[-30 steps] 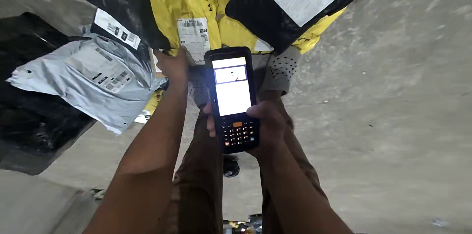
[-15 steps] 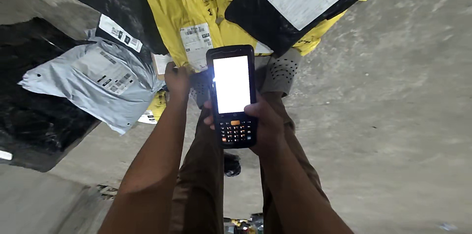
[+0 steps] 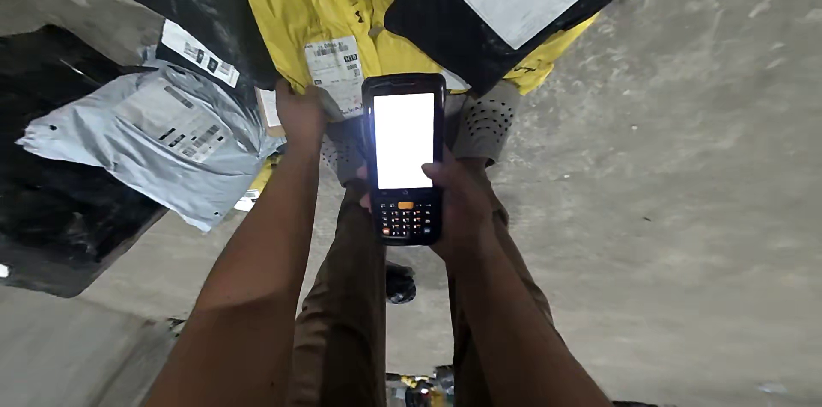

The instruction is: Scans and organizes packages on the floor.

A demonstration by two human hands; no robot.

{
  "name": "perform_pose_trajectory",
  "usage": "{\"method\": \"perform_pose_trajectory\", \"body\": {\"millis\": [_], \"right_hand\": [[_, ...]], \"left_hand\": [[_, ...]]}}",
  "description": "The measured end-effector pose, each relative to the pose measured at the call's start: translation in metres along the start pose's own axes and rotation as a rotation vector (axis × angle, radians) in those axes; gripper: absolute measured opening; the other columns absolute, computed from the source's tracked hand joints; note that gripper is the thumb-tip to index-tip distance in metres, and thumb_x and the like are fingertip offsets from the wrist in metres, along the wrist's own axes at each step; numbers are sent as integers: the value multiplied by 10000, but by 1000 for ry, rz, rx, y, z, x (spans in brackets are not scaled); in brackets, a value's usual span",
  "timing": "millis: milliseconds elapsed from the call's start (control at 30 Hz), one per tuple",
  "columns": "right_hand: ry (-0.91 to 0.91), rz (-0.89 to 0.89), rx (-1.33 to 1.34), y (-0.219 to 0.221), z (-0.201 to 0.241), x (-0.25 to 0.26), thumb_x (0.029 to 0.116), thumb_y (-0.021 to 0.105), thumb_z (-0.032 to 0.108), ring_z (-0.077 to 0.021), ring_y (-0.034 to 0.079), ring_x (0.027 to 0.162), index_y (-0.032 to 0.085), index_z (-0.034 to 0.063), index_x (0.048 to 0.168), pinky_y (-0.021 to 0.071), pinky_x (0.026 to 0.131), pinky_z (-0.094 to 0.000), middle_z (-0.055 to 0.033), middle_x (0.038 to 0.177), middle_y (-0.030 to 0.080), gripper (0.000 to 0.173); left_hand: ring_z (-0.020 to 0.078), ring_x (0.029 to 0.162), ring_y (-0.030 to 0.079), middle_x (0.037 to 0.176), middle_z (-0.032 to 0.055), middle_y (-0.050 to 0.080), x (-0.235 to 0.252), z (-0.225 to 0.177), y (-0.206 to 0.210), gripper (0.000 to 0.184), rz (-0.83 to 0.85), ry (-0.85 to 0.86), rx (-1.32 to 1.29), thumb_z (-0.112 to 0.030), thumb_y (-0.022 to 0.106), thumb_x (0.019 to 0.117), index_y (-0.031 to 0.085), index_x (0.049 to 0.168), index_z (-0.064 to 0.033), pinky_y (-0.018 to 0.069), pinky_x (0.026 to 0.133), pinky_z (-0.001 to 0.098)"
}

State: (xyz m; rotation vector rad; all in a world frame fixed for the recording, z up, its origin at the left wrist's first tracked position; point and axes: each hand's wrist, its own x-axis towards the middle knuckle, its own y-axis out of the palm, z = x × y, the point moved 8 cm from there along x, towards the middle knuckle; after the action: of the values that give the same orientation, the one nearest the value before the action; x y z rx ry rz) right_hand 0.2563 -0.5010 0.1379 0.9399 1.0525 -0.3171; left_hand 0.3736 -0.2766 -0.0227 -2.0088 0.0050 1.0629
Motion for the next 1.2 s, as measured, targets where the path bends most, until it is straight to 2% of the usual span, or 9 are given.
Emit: {"method": "perform_pose_trajectory", "body": {"millis": [67,167,300,567,667,800,967,1067,1200], "right_hand": [[19,-34,-95,-3,3,0,1008,413,627,-190,693,1015,428,215,1503,604,857,-409,-76,1203,678,645],[255,-219,-70,-16,-12,-4,1081,296,537,-195,704,949,556,173,1396,602,828,-405,-83,1093,708,546],[509,-114,215,-15,-49,-3,1082,225,559,-369,709,943,524,80,1376,612,800,-521,-243,1123,674,636],[537,-146,244,-9,-50,0,1078,224,575,-359,718,903,534,75,1363,618,751,-496,-239,1098,685,653],[424,-224,150,-10,-34,1,1100,225,515,-323,716,867,524,69,1371,620,728,-469,-213,1063,689,601],[259,-198,175,-11,-19,6,1109,217,457,-295,707,880,476,57,1412,613,774,-440,-209,1064,677,566],[154,-132,296,-3,-8,1,1100,175,472,-324,712,907,447,78,1432,613,799,-466,-229,1083,672,582],[137,-143,356,-6,-2,0,1088,185,507,-333,717,924,459,79,1430,612,814,-478,-238,1107,679,612],[78,-104,401,-14,7,-5,992,364,345,-334,714,912,396,100,1444,607,804,-472,-239,1096,674,515]], "left_hand": [[259,1052,679,1159,175,684,9,6,0,378,-5,-4,1,-206,596,969,609,1294,-12,557,928,490],[272,968,694,1060,161,702,20,16,-7,286,-31,-56,20,-219,553,988,676,1172,-38,573,858,535],[315,1067,666,1126,192,689,24,14,-13,304,-47,-45,173,-198,550,967,669,1180,-16,531,930,561],[167,943,653,1077,121,662,9,-19,-20,309,-38,110,-132,-180,508,1005,614,1243,-14,571,843,396],[148,866,668,1016,90,681,-15,-51,-56,456,-17,195,-53,-442,604,1008,637,1218,-38,584,818,407],[86,862,667,1015,54,681,-29,-19,-169,440,-294,259,-6,-400,629,1009,628,1227,-17,587,836,348],[292,1338,514,1429,256,521,-23,57,-260,626,-551,106,360,-240,644,934,454,1457,48,416,1129,385],[456,1409,404,1520,366,373,-36,27,-193,695,-251,312,414,-194,640,952,341,1503,107,356,1169,530],[323,1237,572,1482,234,470,-64,-17,-32,605,143,256,134,-182,597,988,354,1515,-12,517,988,512]]}}
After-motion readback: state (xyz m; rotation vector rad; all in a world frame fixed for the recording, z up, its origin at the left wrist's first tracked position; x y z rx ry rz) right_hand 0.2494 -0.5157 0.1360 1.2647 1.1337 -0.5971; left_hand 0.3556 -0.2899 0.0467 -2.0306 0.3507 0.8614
